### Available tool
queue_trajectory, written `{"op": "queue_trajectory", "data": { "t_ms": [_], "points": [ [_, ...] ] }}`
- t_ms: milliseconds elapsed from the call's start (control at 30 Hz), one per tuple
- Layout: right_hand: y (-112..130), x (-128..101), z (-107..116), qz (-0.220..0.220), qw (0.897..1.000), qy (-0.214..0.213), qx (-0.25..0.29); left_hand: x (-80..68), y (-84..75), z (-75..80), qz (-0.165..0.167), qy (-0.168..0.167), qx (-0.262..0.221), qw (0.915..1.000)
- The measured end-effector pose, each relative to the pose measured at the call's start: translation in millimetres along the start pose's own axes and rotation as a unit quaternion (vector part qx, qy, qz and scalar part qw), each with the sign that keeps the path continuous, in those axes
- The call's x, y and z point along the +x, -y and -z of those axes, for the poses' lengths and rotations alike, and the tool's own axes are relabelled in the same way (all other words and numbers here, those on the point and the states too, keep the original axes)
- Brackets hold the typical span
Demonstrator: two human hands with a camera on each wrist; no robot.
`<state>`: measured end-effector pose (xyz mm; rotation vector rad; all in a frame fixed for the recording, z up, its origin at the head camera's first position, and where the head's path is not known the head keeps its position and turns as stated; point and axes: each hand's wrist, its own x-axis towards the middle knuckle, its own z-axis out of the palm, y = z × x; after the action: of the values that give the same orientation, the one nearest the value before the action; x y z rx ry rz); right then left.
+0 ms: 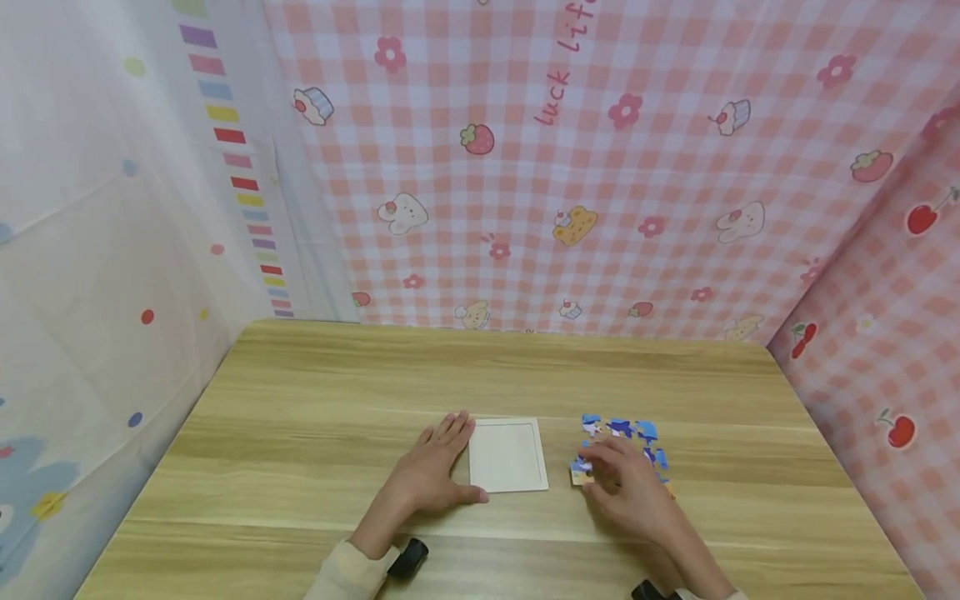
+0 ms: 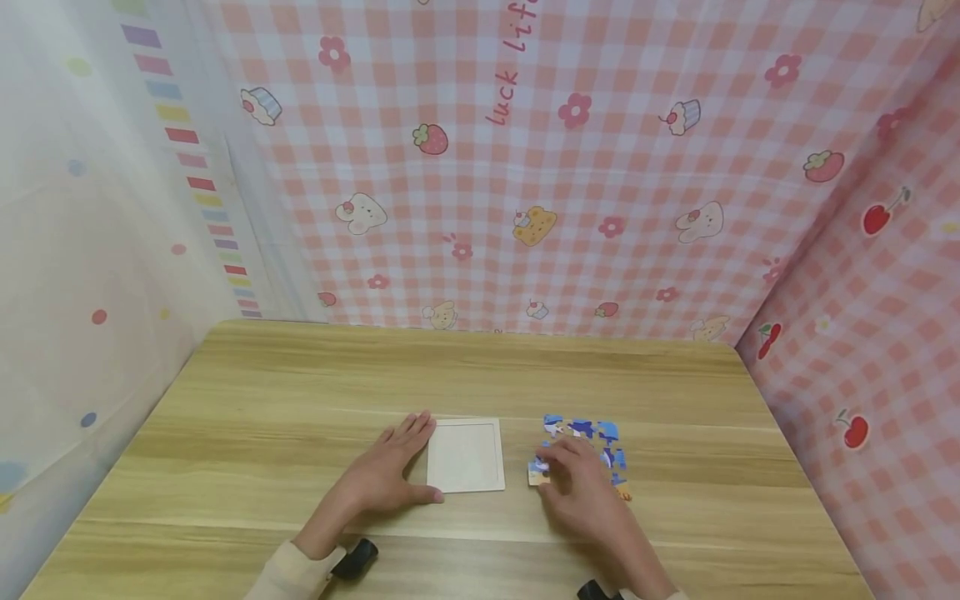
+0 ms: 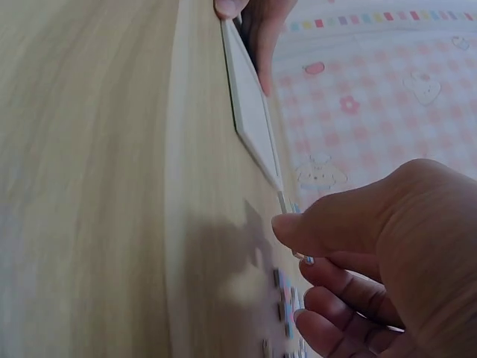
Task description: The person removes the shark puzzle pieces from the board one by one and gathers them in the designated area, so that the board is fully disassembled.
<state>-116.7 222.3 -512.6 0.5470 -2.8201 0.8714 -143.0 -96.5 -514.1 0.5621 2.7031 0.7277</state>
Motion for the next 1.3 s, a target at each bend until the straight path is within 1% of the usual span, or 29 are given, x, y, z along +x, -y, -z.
{"op": "queue_trajectory", "data": {
  "t_ms": [133,267,367,500,567,867,1033,1133,1300],
  "points": [
    [-6.5,-5.3,3.2,0.020,1.000,-0.016,-0.017,-0.6,0.9,0.1,-0.001,0.001,-0.001,1.0000],
    [-11.8,-8.9,5.5,0.026,0.998,-0.023,-0.046,-0.7,1.9,-0.8,0.000,0.002,0.001,1.0000],
    [-13.7,-10.6,8.1,0.010,0.999,-0.010,-0.046,-0.3,2.4,-1.4,0.002,0.003,0.001,1.0000],
    [-13.1,-11.6,12.5,-0.020,0.999,0.018,-0.038,-0.1,2.7,-1.2,0.001,0.003,0.001,1.0000],
    [-13.0,-11.9,14.2,-0.026,0.999,0.027,-0.039,-0.4,2.5,-1.1,0.001,0.003,0.001,1.0000],
    [-13.5,-10.5,13.4,-0.008,0.999,0.031,-0.039,-3.3,5.6,1.0,0.000,-0.004,-0.014,0.9999],
    [-14.0,-9.7,12.4,-0.002,0.999,0.026,-0.031,-3.3,12.0,2.1,-0.009,-0.010,-0.022,0.9997],
    [-16.0,-10.8,12.1,0.000,1.000,0.015,-0.026,-4.6,17.9,0.9,-0.018,-0.015,-0.032,0.9992],
    [-23.8,-11.7,12.9,0.003,0.999,-0.014,-0.032,-12.7,30.1,0.2,-0.031,-0.033,-0.064,0.9970]
  ]
}}
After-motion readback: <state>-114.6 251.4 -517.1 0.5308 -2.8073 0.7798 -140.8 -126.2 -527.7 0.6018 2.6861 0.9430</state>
